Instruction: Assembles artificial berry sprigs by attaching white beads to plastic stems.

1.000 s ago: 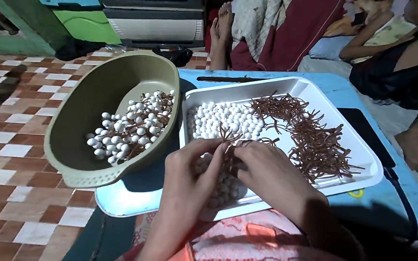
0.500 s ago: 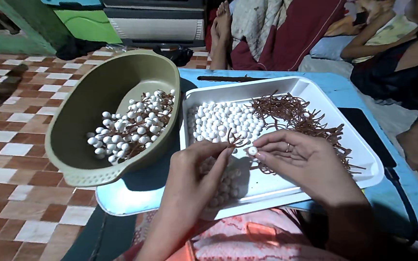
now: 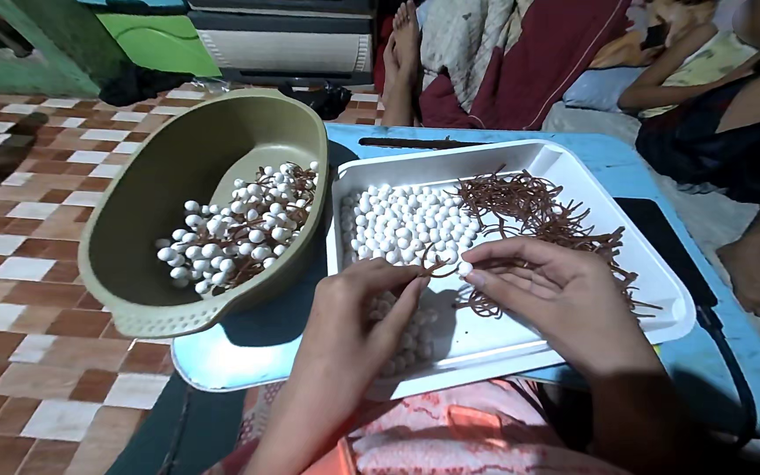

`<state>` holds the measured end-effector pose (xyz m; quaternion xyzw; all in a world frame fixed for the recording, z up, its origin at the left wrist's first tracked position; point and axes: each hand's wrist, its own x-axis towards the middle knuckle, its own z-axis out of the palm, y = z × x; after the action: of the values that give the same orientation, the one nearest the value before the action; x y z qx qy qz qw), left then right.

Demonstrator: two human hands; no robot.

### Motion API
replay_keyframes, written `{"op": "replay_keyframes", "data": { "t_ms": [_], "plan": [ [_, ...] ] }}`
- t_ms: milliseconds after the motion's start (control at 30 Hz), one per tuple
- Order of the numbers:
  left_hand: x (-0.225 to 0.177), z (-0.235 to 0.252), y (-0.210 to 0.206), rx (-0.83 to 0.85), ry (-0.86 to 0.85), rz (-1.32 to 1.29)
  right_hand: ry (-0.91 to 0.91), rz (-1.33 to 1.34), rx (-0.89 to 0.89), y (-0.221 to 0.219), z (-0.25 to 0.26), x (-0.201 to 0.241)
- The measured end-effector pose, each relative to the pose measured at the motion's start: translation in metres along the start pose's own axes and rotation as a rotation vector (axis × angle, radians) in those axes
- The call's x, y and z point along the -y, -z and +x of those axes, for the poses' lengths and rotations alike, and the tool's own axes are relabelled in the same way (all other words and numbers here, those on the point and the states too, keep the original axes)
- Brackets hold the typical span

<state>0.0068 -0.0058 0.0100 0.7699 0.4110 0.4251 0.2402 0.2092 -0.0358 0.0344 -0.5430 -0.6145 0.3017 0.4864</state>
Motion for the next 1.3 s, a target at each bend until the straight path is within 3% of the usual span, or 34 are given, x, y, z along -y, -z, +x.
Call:
{"op": "replay_keyframes", "data": {
  "t_ms": [667,800,1200,1300],
  "plan": [
    [-0.004,-0.002,0.001,-0.021,-0.005,0.023,-0.034,-0.018,0.037,-0.002,0.000,0.002],
    [-0.003,-0.001,0.001,-0.023,-0.007,-0.007,-0.086,-0.011,0.112,0.006,0.003,-0.001],
    [-0.002,0.000,0.000,-0.013,0.013,-0.025,-0.240,-0.653,0.626,-0.013,0.023,0.013],
    [-0.001,0.000,0.000,-0.003,0.017,-0.017,-0.186,-0.644,0.558,-0.012,0.018,0.009]
  ]
}}
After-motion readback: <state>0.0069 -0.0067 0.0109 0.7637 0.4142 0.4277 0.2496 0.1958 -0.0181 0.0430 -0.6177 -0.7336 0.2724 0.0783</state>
